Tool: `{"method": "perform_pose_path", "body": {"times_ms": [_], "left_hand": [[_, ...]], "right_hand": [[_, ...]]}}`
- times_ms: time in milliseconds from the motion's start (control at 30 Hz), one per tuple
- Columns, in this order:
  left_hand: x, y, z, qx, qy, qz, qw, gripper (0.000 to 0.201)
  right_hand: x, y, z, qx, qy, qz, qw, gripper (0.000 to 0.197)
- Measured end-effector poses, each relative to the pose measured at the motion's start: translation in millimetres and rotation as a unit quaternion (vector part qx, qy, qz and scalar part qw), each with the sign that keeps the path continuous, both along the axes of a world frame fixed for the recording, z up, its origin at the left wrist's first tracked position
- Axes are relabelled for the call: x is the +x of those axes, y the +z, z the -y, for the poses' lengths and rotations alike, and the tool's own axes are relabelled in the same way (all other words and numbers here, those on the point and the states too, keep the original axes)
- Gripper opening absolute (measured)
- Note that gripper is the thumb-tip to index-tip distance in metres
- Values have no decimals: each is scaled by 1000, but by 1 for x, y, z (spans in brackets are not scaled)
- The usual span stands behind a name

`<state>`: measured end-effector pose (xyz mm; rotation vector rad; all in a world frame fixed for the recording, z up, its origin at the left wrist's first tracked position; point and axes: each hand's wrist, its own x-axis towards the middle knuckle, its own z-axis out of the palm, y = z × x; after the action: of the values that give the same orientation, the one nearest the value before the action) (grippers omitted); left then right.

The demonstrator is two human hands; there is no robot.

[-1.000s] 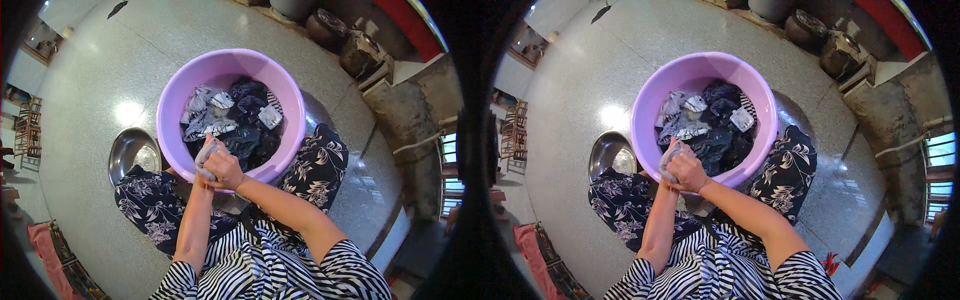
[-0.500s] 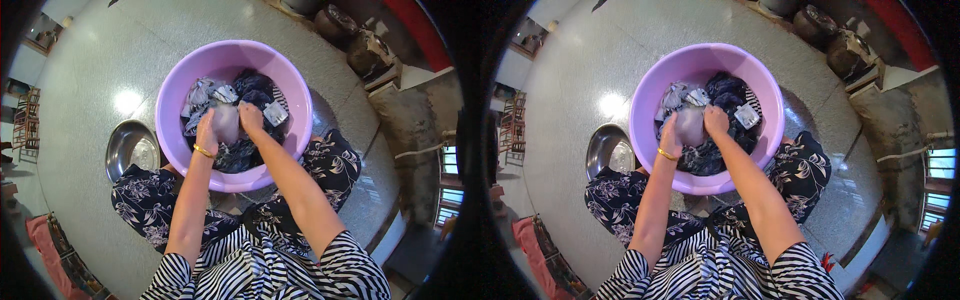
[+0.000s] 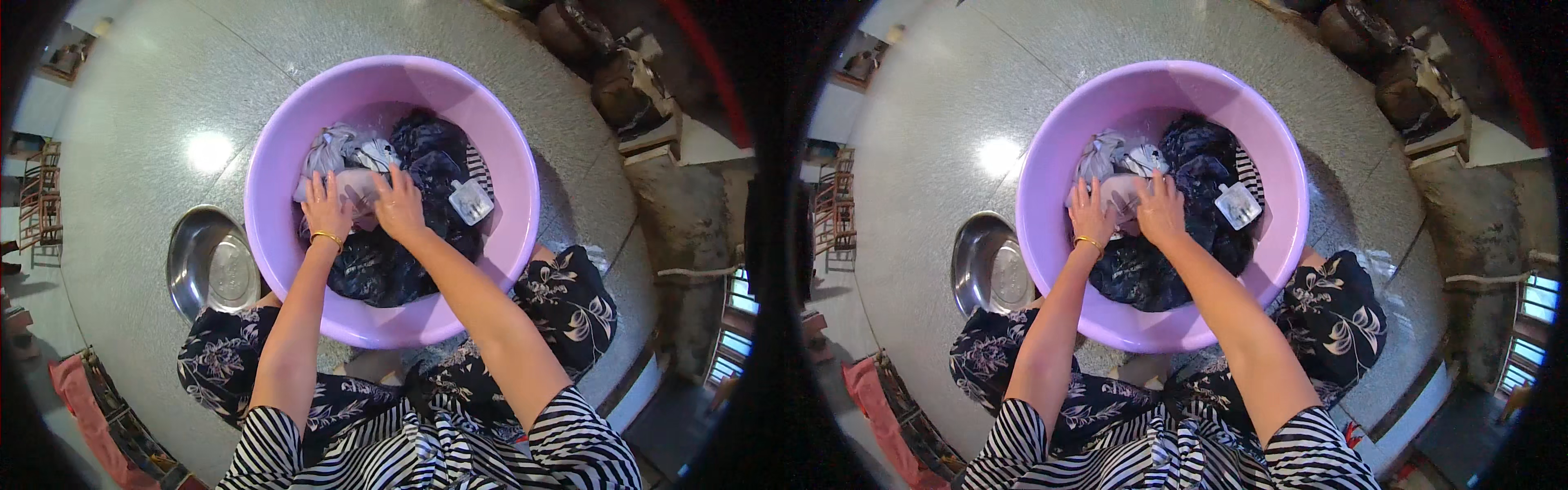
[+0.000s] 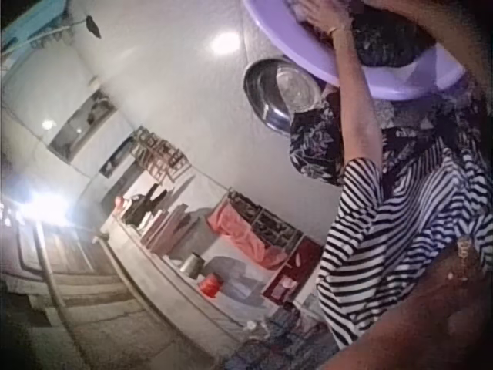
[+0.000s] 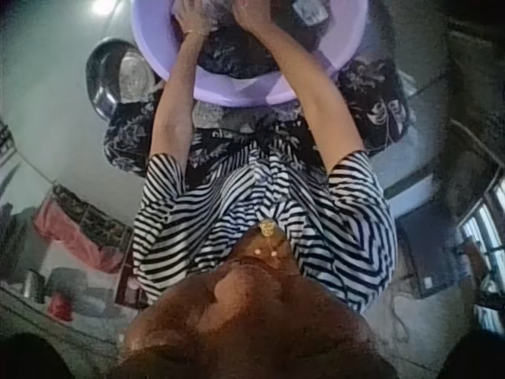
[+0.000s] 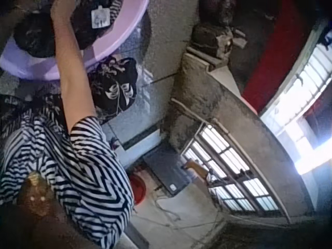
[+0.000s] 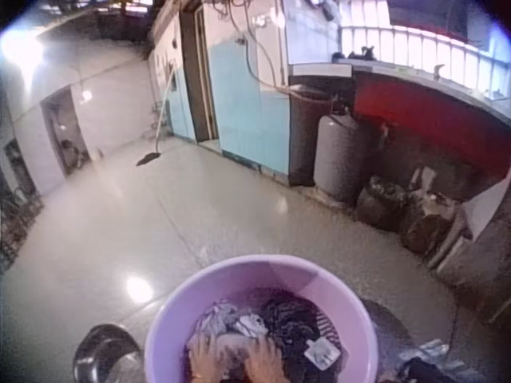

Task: Washing clothes by hand in a plastic basin.

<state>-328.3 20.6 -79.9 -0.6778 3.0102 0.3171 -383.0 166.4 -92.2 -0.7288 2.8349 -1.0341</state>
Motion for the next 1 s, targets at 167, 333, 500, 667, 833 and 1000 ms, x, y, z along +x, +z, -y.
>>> {"method": "perform_pose_path", "body": {"times_ms": [167, 333, 500, 667, 833, 1000], "left_hand": [[1, -34, 7, -42, -88, 111, 989, 68], [2, -71, -4, -41, -107, 134, 984, 67], [-12, -87, 0, -10, -128, 186, 974, 69], [-53, -65, -17, 40, -80, 300, 950, 71], [-60, -91, 4, 40, -140, 286, 947, 66], [-21, -118, 47, 288, -136, 114, 941, 55]], "right_hand": [[2, -20, 21, 91, 139, 72, 983, 56], [2, -65, 13, 118, 162, 43, 979, 55], [4, -96, 17, 118, 157, 111, 974, 59], [-1, -116, 17, 170, 162, 91, 968, 62], [-15, -107, 28, 158, 190, 140, 959, 59], [-19, -94, 43, 59, 65, 261, 961, 48]]}}
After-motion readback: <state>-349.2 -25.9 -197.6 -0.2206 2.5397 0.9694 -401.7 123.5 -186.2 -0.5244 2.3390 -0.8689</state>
